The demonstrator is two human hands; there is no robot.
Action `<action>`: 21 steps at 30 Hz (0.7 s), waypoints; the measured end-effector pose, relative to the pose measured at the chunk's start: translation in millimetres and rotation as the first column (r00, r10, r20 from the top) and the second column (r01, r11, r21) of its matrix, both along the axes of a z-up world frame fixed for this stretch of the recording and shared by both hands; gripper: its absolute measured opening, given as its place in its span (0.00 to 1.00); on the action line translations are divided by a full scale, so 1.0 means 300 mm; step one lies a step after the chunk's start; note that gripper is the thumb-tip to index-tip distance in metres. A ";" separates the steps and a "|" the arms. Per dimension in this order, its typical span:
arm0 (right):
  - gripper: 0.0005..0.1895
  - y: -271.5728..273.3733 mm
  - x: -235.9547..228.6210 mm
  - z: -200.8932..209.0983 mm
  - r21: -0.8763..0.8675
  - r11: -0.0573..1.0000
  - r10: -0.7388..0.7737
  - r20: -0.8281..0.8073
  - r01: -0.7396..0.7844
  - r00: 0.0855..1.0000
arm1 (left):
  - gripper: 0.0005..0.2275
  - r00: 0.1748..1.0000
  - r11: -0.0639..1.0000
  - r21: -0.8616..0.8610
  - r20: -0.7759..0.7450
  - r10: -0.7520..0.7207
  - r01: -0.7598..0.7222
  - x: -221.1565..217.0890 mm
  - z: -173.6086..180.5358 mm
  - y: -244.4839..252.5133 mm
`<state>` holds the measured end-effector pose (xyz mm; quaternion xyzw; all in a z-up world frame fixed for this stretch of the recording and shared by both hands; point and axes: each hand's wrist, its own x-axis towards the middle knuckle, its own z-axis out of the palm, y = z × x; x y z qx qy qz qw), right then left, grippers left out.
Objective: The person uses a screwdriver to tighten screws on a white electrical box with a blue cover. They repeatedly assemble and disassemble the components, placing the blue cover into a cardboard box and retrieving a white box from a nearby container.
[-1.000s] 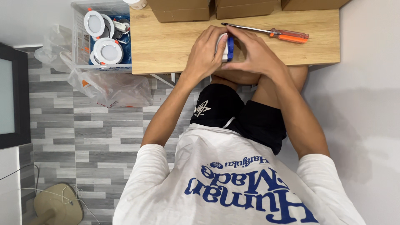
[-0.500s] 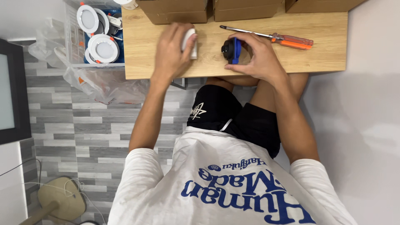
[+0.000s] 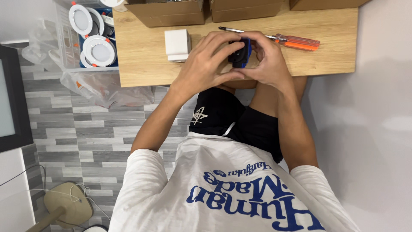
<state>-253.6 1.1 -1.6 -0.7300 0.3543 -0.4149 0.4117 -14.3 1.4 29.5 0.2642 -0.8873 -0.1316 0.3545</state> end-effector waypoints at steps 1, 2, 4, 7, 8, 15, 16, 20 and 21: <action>0.38 -0.002 -0.002 -0.010 0.000 1.000 -0.002 0.000 0.002 1.000 | 0.29 1.000 1.000 0.000 0.000 -0.002 0.002 -0.005 -0.004 -0.008; 0.41 -0.004 -0.003 -0.021 0.038 0.999 0.023 0.061 -0.025 0.998 | 0.29 1.000 1.000 0.008 -0.004 -0.013 0.013 -0.009 -0.007 -0.017; 0.44 -0.004 -0.006 -0.033 0.077 0.996 0.044 0.123 -0.054 0.991 | 0.29 1.000 1.000 0.019 -0.008 -0.025 0.025 -0.014 -0.006 -0.026; 0.40 -0.006 -0.005 -0.030 0.020 0.998 0.066 0.083 -0.068 0.994 | 0.25 0.997 0.998 0.016 -0.058 -0.052 0.053 -0.007 0.005 -0.033; 0.39 -0.005 -0.004 -0.028 0.038 0.996 0.071 0.095 -0.075 0.993 | 0.24 0.996 0.998 0.013 -0.060 -0.065 0.066 -0.005 0.003 -0.035; 0.37 0.003 -0.006 -0.016 0.114 0.991 0.050 0.148 -0.067 0.988 | 0.11 0.999 0.995 -0.096 -0.012 -0.035 0.034 -0.002 0.035 -0.015; 0.37 0.004 -0.005 -0.002 0.114 0.991 0.048 0.148 -0.065 0.988 | 0.11 0.999 0.995 -0.097 -0.012 -0.037 0.036 -0.010 0.031 -0.017; 0.34 0.005 0.002 0.029 0.076 0.995 0.051 0.126 -0.060 0.991 | 0.08 0.998 0.974 -0.217 0.018 -0.060 0.062 -0.025 0.030 -0.015; 0.33 0.005 0.002 0.030 0.067 0.996 0.044 0.118 -0.052 0.992 | 0.07 0.998 0.972 -0.227 0.028 -0.055 0.060 -0.028 0.033 -0.012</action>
